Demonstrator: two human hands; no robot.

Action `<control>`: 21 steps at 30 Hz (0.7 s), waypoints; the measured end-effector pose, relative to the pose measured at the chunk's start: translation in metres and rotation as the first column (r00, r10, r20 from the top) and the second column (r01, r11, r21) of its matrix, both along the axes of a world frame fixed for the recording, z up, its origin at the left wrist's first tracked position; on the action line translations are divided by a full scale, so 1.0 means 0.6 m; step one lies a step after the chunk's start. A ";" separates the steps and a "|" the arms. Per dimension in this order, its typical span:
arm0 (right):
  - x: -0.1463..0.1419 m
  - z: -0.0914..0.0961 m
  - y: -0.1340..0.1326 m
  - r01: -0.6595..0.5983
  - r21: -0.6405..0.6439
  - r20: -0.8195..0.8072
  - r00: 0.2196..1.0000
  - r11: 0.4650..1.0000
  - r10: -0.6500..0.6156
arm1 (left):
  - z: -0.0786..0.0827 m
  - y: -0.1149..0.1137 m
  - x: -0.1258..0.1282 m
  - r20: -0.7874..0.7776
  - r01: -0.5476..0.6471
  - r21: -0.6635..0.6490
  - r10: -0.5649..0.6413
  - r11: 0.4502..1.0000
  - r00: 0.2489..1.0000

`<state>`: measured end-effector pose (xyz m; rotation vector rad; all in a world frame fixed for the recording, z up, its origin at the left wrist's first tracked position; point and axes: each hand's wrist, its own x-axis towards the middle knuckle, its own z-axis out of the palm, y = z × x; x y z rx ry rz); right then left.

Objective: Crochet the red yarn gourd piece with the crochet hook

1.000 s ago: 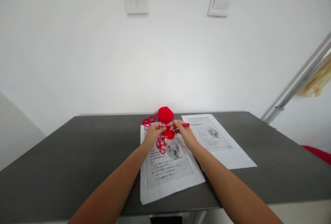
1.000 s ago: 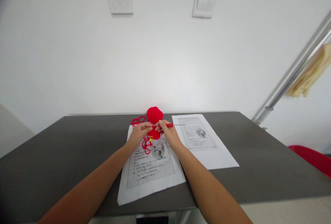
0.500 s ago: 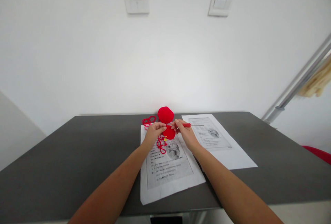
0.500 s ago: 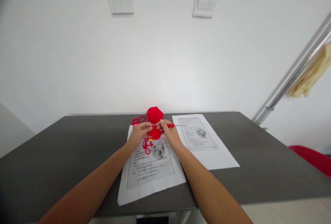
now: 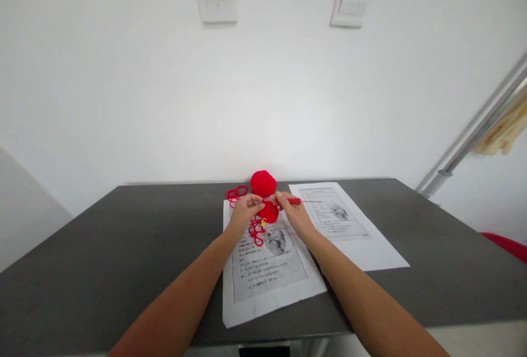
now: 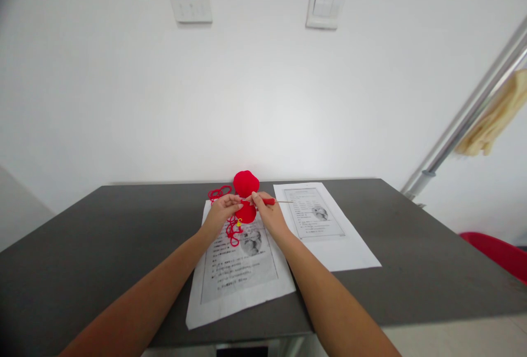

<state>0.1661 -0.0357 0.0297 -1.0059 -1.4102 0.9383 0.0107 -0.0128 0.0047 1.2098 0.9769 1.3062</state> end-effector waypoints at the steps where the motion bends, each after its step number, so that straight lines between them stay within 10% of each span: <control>1: 0.000 -0.001 0.000 0.009 0.017 0.017 1.000 1.000 -0.009 | 0.002 -0.001 0.000 -0.003 -0.001 0.011 0.002 1.000 1.000; 21: 0.002 0.004 0.004 -0.021 -0.017 -0.032 0.999 1.000 0.020 | 0.019 -0.006 0.005 -0.076 -0.002 0.068 0.007 0.998 0.997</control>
